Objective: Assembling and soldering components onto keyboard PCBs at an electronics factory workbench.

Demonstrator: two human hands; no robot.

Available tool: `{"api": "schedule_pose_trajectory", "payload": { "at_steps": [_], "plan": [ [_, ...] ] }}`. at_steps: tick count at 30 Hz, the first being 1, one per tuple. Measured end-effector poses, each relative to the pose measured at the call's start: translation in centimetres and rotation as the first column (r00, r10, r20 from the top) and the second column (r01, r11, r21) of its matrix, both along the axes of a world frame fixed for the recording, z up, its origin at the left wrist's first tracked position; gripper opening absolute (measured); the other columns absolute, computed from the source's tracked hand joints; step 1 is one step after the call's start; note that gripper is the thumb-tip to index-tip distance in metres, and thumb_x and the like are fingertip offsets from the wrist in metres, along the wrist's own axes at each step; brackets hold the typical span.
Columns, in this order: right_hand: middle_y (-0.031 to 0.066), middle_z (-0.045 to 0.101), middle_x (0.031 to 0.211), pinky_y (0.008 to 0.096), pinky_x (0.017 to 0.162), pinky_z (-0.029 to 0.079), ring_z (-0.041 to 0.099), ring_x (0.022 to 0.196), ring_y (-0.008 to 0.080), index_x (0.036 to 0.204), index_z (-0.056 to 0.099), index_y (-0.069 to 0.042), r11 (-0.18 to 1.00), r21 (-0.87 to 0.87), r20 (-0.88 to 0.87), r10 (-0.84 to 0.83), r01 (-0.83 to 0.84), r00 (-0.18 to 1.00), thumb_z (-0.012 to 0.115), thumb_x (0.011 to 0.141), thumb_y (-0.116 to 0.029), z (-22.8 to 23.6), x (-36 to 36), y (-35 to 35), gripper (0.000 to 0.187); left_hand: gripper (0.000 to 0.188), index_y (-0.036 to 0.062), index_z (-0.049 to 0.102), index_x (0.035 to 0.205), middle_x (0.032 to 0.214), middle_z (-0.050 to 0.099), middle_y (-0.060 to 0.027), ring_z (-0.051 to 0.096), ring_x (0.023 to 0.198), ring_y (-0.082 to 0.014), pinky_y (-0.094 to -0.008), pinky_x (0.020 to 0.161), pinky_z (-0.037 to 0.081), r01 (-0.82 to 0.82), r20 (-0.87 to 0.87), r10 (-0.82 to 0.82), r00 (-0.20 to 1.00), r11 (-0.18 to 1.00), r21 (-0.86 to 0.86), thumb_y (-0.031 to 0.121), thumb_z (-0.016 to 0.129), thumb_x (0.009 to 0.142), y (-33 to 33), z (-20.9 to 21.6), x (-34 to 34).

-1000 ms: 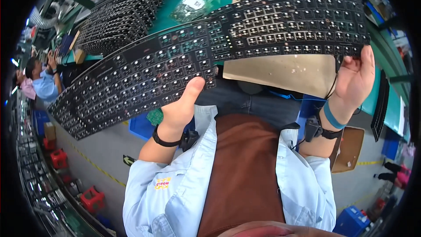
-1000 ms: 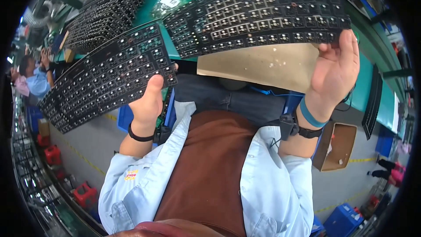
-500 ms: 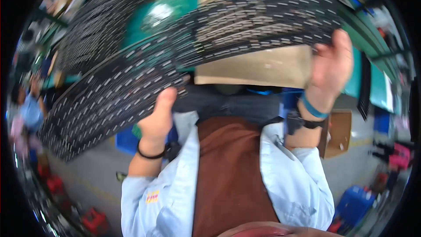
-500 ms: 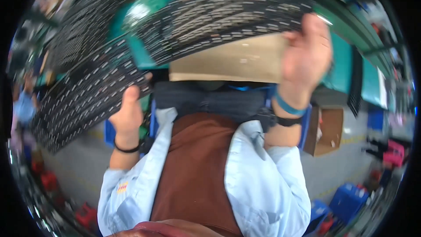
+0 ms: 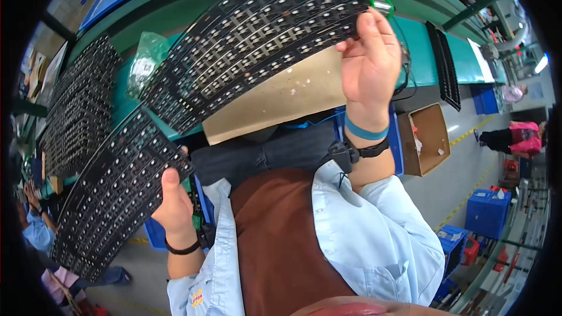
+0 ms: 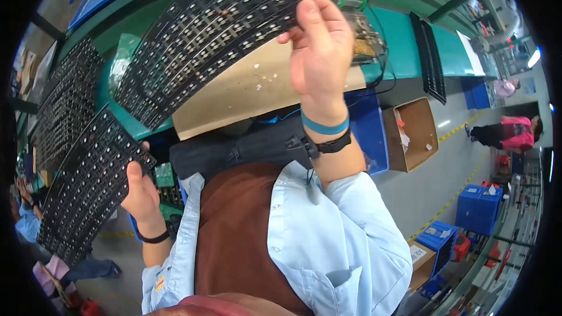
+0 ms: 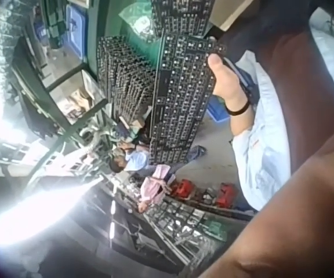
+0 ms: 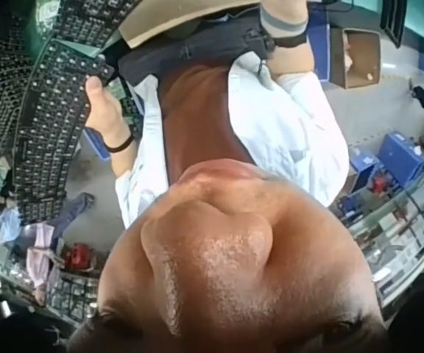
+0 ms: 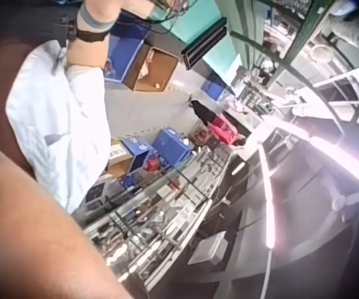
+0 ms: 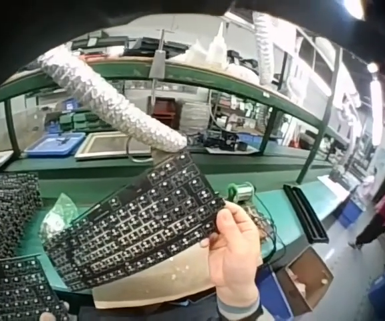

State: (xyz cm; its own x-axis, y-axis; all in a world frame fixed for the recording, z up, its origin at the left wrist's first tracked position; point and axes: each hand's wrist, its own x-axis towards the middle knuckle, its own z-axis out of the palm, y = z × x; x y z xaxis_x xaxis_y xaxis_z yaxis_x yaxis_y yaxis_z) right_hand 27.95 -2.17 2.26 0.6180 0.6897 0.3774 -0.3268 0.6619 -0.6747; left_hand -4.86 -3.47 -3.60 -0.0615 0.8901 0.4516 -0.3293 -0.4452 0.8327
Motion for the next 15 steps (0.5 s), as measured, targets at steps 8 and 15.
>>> {"api": "schedule_pose_trajectory", "payload": {
  "at_steps": [8,15],
  "plan": [
    [0.0074,0.068,0.094,0.0293,0.061,0.051,0.062,0.072,0.0167,0.103,0.062,0.0,0.997,0.047,0.111,-0.068,0.063,0.991,0.057,0.096,-0.009,0.8,0.5,-1.3,0.012,0.05,-0.0041,0.043,0.135,0.122,0.06,-0.016,0.063,0.105,-0.0253,-0.0398,0.092,0.053,0.123,-0.031,-0.125,0.992,0.992,-0.041,-0.001,0.064,0.089,0.5,0.1,-0.7],
    [0.0121,0.067,0.093,0.0311,0.061,0.052,0.062,0.071,0.0188,0.103,0.056,0.005,0.943,0.131,0.219,-0.328,0.306,0.919,0.057,0.096,-0.008,-0.2,-2.6,-1.8,0.014,0.054,-0.001,0.047,0.132,0.118,0.062,-0.0117,0.062,0.105,-0.0202,-0.0333,0.093,0.051,0.023,-0.107,-0.026,0.994,0.999,-0.036,-0.001,0.072,0.083,0.1,-0.4,-2.1]
  ]
}}
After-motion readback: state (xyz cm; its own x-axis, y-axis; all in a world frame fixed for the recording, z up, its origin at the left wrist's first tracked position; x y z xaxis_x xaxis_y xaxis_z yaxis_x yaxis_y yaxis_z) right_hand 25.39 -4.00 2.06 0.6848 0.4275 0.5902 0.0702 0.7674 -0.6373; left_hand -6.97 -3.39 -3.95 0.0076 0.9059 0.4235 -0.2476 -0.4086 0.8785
